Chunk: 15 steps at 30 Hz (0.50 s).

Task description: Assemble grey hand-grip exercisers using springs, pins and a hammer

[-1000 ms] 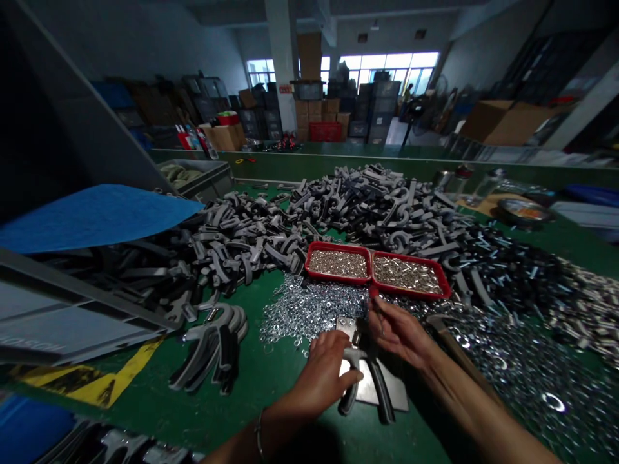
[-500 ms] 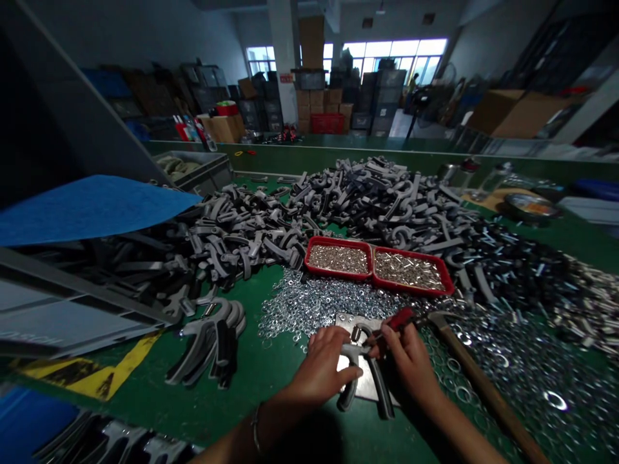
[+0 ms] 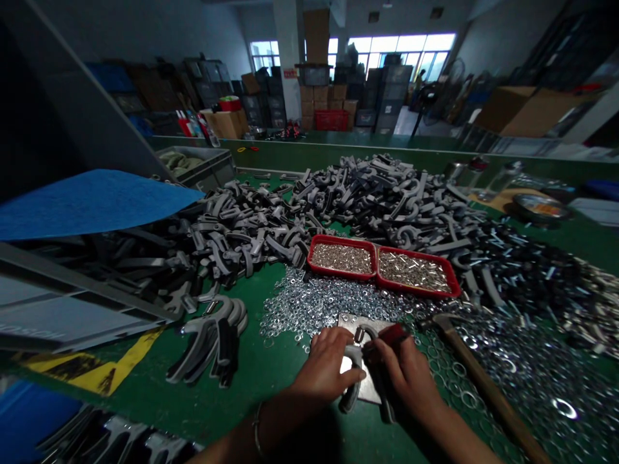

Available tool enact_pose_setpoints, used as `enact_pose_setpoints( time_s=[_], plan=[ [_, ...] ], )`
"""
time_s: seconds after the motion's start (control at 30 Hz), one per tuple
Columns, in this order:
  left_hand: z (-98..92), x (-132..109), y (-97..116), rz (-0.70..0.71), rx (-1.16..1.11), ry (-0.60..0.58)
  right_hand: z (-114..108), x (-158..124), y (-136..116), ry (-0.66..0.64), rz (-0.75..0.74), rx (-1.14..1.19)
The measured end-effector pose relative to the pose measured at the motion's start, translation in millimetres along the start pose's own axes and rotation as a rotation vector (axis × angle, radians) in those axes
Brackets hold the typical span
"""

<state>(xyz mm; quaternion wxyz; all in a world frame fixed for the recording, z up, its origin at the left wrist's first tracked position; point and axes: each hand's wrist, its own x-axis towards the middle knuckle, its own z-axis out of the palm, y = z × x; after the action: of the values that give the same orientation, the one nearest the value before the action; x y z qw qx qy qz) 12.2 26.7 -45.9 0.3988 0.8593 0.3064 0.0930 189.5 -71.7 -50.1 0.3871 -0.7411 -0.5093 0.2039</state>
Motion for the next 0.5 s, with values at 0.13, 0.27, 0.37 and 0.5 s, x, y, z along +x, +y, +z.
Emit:
enact_pose_setpoints(
  time_s=[0.13, 0.27, 0.37, 0.5],
  plan=[
    [-1.1, 0.0, 2.3, -0.001, 0.015, 0.007, -0.4, 8.9, -16.1, 0.001, 0.04, 0.108],
    [-4.2, 2.6, 9.3, -0.045, 0.07, -0.017, -14.2, 17.9, -56.3, -0.063, 0.137, 0.625],
    [-4.6, 0.4, 13.4, -0.044, 0.118, -0.027, -32.5, 25.4, -67.8, -0.048, 0.152, 0.904],
    [-12.5, -7.4, 20.2, -0.038, 0.151, -0.053, -59.3, 33.1, -17.7, -0.132, 0.221, 0.527]
  ],
)
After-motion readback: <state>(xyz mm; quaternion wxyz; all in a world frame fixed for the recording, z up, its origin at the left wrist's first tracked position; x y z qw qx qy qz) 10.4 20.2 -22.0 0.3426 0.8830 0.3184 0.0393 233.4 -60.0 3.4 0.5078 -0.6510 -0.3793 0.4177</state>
